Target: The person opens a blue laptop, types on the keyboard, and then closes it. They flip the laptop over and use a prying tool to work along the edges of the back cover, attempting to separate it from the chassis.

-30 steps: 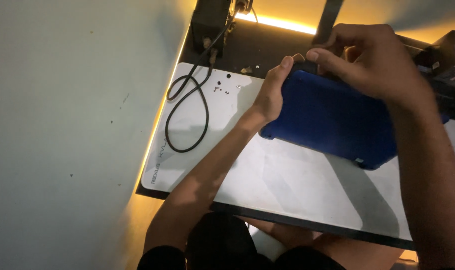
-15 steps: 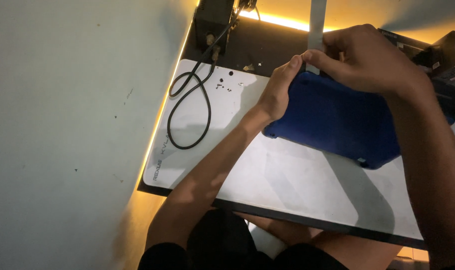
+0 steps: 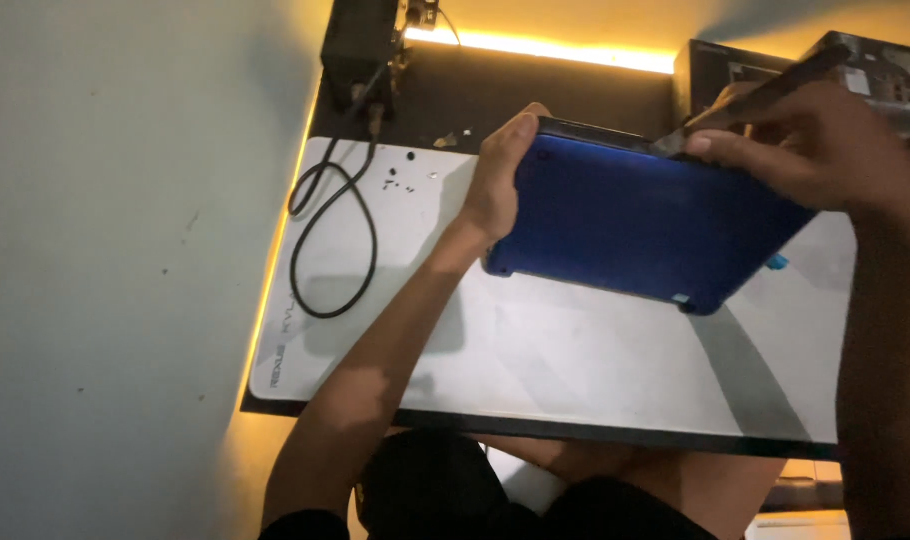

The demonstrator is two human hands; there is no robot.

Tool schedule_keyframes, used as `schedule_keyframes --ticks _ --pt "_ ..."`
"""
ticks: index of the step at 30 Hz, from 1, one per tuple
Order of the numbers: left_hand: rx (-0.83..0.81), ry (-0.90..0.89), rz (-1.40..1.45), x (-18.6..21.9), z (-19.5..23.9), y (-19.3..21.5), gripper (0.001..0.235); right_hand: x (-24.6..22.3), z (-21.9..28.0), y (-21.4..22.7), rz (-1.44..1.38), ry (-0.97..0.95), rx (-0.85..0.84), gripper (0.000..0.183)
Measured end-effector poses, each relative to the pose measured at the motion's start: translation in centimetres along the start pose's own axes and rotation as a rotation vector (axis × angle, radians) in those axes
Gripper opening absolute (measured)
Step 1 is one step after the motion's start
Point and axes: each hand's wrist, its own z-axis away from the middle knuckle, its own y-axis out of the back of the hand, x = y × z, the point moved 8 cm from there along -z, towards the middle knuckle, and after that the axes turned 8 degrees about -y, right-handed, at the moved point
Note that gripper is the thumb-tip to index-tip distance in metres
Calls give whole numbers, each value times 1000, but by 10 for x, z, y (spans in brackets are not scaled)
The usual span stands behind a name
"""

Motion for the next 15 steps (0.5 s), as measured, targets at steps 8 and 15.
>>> schedule_keyframes --ticks 8,15 --pt "16 38 148 4 1 -7 37 4 -4 -10 -205 -18 -83 38" --pt "9 45 137 -3 3 -4 39 -29 -17 -16 -102 112 -135 38"
